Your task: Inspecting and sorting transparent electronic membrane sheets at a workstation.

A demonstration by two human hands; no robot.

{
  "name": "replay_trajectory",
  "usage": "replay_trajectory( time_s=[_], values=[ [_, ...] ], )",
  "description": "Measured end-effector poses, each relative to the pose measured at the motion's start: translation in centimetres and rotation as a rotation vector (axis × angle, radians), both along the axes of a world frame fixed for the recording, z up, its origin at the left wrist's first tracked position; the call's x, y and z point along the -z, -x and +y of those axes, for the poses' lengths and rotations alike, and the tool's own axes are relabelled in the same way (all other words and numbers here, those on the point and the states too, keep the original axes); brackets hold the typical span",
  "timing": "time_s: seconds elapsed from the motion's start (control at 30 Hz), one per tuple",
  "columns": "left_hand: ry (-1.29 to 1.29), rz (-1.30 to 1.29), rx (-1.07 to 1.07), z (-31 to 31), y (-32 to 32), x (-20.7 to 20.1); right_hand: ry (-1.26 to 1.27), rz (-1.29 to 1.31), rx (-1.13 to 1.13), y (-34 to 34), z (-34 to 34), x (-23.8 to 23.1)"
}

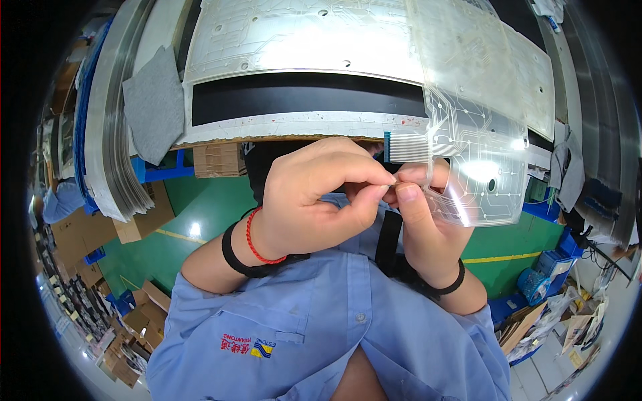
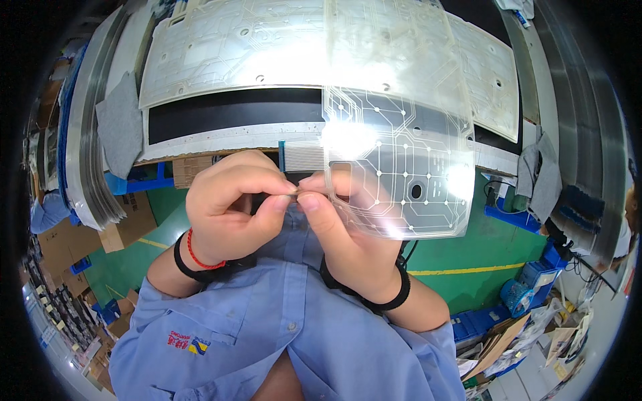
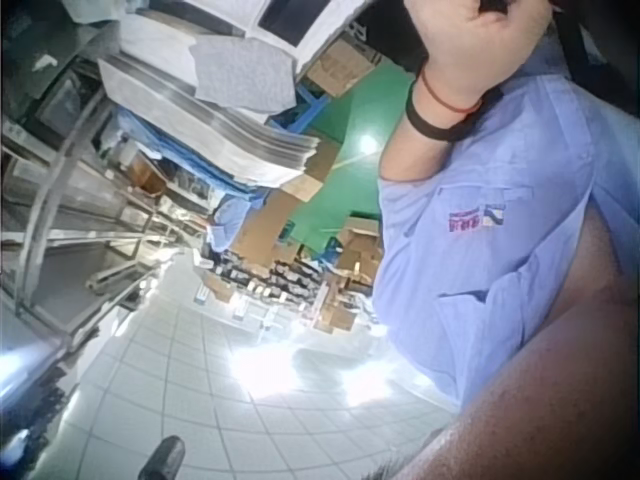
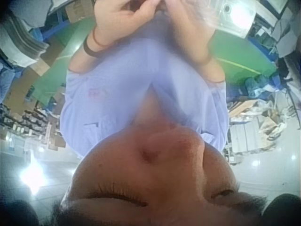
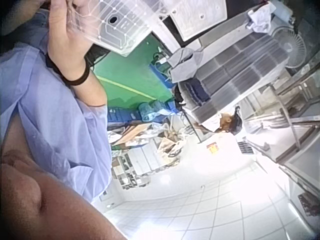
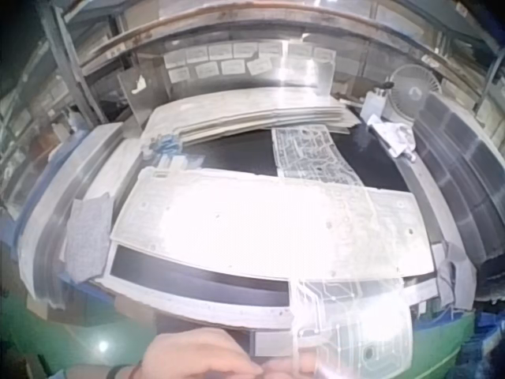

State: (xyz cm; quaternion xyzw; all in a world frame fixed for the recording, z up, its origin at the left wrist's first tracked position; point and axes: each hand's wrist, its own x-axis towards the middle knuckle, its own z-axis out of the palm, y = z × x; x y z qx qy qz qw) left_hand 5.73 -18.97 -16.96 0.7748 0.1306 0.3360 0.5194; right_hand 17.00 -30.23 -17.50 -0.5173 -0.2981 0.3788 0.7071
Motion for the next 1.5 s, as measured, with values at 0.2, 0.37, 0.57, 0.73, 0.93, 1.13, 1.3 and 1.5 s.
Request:
replay_trajectory(
  time_s=[0.2, 0.37, 0.57, 0.73, 0.93, 1.13, 1.3, 1.5],
  values=[
    [0.007, 0.016, 0.002, 0.0, 0.3, 0.4, 0.011, -0.025, 0.003, 0.0, -0.1, 0.5],
    [0.028, -0.009, 0.006, -0.1, 0.0, 0.4, -0.019, -0.01, -0.009, -0.1, -0.1, 0.8],
    [0.06, -0.073, -0.056, -0.1, -0.6, 0.6, -0.073, 0.047, -0.042, -0.1, 0.1, 1.0],
    [0.079, -0.095, -0.039, 0.0, -0.7, 0.7, -0.132, 0.023, -0.06, -0.2, 0.2, 1.1],
    [0.193, -0.096, -0.007, 0.0, -0.6, 0.8, -0.156, -0.023, -0.071, -0.3, 0.3, 1.2],
    [0.436, -0.134, 0.084, -0.3, -0.8, 0.8, -0.164, -0.069, -0.056, -0.1, 0.4, 1.1],
    [0.609, -0.138, 0.152, -0.4, -0.6, 0.9, -0.16, -0.142, -0.029, -0.1, 0.6, 1.0],
    [0.678, -0.163, 0.168, -0.5, -0.6, 0.9, -0.139, -0.305, -0.123, -0.6, 0.4, 0.6]
  ],
)
